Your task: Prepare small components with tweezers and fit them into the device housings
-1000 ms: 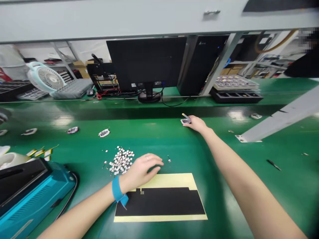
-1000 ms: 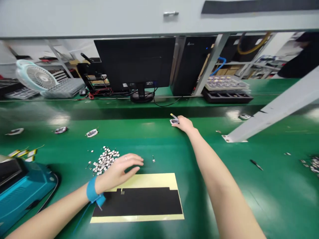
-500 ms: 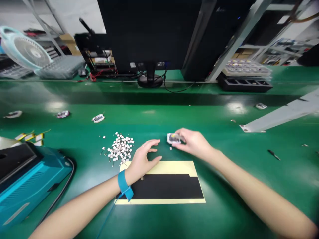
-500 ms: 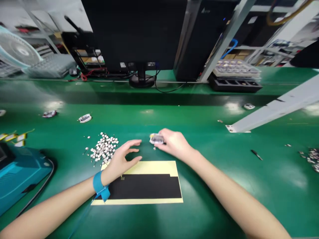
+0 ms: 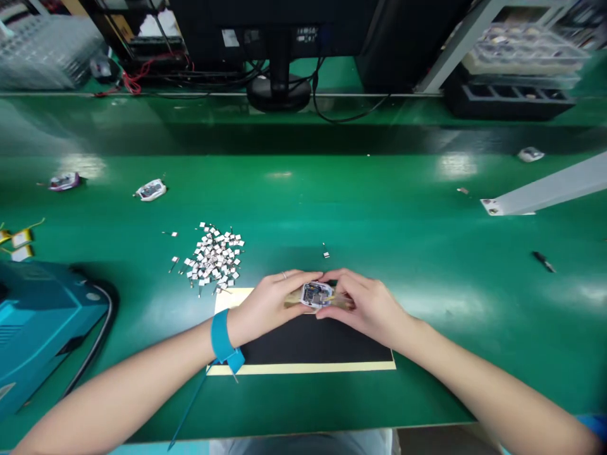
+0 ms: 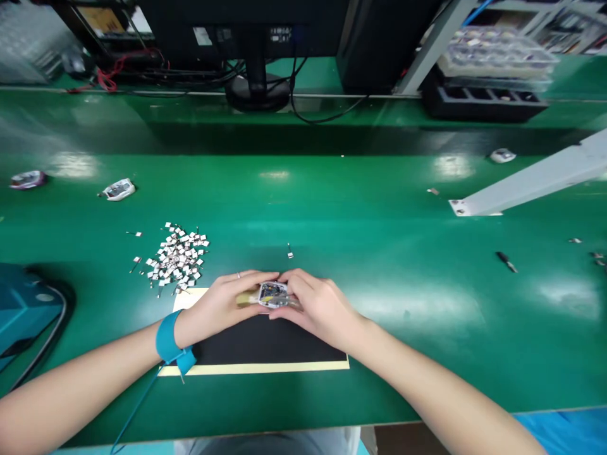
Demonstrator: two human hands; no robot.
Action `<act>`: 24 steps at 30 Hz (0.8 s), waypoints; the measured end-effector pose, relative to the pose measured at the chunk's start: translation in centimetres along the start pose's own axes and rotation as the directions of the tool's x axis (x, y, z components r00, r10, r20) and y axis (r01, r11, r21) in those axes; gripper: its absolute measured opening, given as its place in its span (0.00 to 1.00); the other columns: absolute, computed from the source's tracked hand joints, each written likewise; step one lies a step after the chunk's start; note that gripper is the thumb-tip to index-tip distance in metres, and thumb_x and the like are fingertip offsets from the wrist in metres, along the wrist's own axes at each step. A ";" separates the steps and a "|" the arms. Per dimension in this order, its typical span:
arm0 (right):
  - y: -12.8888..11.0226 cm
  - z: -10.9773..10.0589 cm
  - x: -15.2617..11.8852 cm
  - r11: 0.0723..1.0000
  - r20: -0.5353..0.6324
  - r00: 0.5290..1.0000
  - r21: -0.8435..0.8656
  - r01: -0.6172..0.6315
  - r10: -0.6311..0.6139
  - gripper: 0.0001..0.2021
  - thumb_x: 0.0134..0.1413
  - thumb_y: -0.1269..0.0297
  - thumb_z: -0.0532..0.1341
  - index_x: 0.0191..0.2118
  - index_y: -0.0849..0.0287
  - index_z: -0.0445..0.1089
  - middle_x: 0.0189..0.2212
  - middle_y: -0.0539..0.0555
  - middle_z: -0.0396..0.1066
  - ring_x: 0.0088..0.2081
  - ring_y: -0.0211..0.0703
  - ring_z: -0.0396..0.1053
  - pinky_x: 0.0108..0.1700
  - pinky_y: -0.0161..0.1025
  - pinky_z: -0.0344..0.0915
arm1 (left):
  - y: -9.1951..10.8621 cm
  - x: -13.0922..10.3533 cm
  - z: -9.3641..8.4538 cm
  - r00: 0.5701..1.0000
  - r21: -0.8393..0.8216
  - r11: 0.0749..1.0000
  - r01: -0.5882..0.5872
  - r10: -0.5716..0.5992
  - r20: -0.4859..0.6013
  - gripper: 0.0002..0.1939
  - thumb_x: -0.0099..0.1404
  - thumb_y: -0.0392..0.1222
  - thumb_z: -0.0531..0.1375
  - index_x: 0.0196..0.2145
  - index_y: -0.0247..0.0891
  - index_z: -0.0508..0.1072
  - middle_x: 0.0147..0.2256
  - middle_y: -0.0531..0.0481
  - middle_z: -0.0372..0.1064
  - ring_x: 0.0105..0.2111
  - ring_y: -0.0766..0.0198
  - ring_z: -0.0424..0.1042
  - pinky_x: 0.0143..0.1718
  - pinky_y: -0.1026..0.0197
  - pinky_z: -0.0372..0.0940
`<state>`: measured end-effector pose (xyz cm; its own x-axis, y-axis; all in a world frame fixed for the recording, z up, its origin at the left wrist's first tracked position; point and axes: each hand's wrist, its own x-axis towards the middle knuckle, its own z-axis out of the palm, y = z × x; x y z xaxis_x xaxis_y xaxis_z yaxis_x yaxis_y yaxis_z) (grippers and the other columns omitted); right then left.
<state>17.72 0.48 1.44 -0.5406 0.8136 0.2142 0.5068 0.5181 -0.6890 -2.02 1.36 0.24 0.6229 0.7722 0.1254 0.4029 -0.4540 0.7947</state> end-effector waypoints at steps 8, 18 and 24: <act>0.6 -1.9 0.3 0.654 0.116 0.964 0.715 -0.247 0.237 0.20 0.57 0.51 0.45 0.21 0.59 0.54 0.30 0.55 0.67 0.33 0.43 0.62 0.38 0.40 0.58 | 0.4 -0.4 0.1 1.000 0.055 0.998 -0.011 0.010 0.016 0.23 0.55 0.35 0.58 0.50 0.37 0.60 0.45 0.46 0.66 0.42 0.64 0.68 0.43 0.65 0.65; 0.7 -1.2 0.1 0.531 0.048 0.954 0.822 -0.205 0.295 0.06 0.44 0.67 0.64 0.30 0.59 0.65 0.31 0.52 0.71 0.34 0.38 0.70 0.34 0.33 0.69 | 0.3 -0.2 0.0 0.999 0.008 1.000 -0.001 0.001 -0.046 0.22 0.54 0.31 0.57 0.48 0.39 0.62 0.45 0.47 0.66 0.42 0.64 0.68 0.44 0.65 0.65; 0.6 -0.6 0.1 0.682 0.038 0.950 0.688 -0.249 0.309 0.06 0.40 0.74 0.65 0.29 0.59 0.69 0.32 0.52 0.73 0.37 0.40 0.71 0.40 0.34 0.69 | 0.1 0.0 0.1 0.999 0.011 0.999 -0.043 0.043 -0.024 0.19 0.54 0.32 0.58 0.44 0.37 0.63 0.43 0.46 0.66 0.43 0.64 0.67 0.43 0.65 0.64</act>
<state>18.35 0.97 1.44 -0.3827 0.9232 -0.0358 0.0186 -0.0311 -0.9993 -1.94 1.26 0.29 0.6237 0.7621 0.1737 0.3830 -0.4917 0.7820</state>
